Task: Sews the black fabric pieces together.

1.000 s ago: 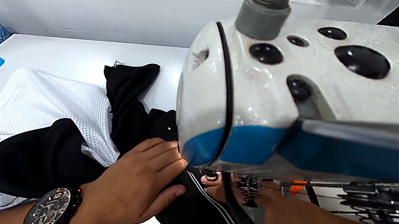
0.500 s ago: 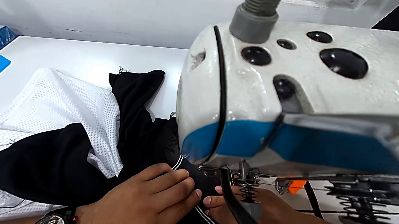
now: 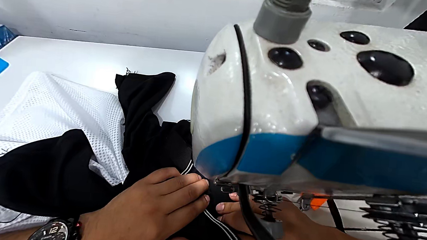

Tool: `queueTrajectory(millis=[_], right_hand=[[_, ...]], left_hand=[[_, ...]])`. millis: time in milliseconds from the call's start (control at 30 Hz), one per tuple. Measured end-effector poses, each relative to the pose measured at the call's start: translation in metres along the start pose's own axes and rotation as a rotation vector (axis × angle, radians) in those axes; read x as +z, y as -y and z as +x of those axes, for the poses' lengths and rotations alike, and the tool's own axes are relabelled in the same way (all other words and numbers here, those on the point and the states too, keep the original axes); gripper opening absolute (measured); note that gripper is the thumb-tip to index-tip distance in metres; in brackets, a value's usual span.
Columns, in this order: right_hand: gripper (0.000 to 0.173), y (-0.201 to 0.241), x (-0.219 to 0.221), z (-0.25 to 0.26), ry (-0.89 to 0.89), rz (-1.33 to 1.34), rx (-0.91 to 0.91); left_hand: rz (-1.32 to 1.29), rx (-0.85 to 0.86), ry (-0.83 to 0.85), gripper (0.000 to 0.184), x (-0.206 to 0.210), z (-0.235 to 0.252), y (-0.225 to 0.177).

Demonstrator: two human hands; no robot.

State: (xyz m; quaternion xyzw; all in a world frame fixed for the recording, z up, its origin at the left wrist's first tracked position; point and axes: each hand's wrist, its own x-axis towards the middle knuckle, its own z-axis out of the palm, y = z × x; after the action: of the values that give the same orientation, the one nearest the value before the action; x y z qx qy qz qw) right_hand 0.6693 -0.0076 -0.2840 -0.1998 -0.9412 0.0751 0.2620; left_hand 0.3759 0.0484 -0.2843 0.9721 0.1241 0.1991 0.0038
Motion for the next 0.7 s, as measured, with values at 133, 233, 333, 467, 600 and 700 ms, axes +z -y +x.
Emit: queueTrajectory(millis=[133,233,333,467,600,700], right_hand=[[0.019,-0.002,0.000,0.001,-0.015,-0.021,0.018],[0.023,0.000,-0.003,0.005,0.031,-0.011,0.099],[0.022,-0.001,-0.004,0.008,0.039,0.009,0.163],[0.021,-0.004,-0.007,0.010,0.075,-0.002,0.208],[0.023,-0.007,-0.008,0.010,0.137,-0.027,0.270],[0.024,-0.005,-0.009,0.013,0.144,-0.094,0.306]], left_hand=[[-0.009,-0.015,-0.008,0.064,-0.002,0.003,0.004],[-0.014,-0.032,0.000,0.064,-0.003,0.004,0.006],[-0.010,-0.053,-0.003,0.063,-0.003,0.005,0.009],[0.004,-0.067,-0.022,0.062,-0.001,0.008,0.014],[0.030,-0.084,-0.038,0.060,-0.002,0.011,0.019],[0.043,-0.104,-0.046,0.059,-0.002,0.013,0.022]])
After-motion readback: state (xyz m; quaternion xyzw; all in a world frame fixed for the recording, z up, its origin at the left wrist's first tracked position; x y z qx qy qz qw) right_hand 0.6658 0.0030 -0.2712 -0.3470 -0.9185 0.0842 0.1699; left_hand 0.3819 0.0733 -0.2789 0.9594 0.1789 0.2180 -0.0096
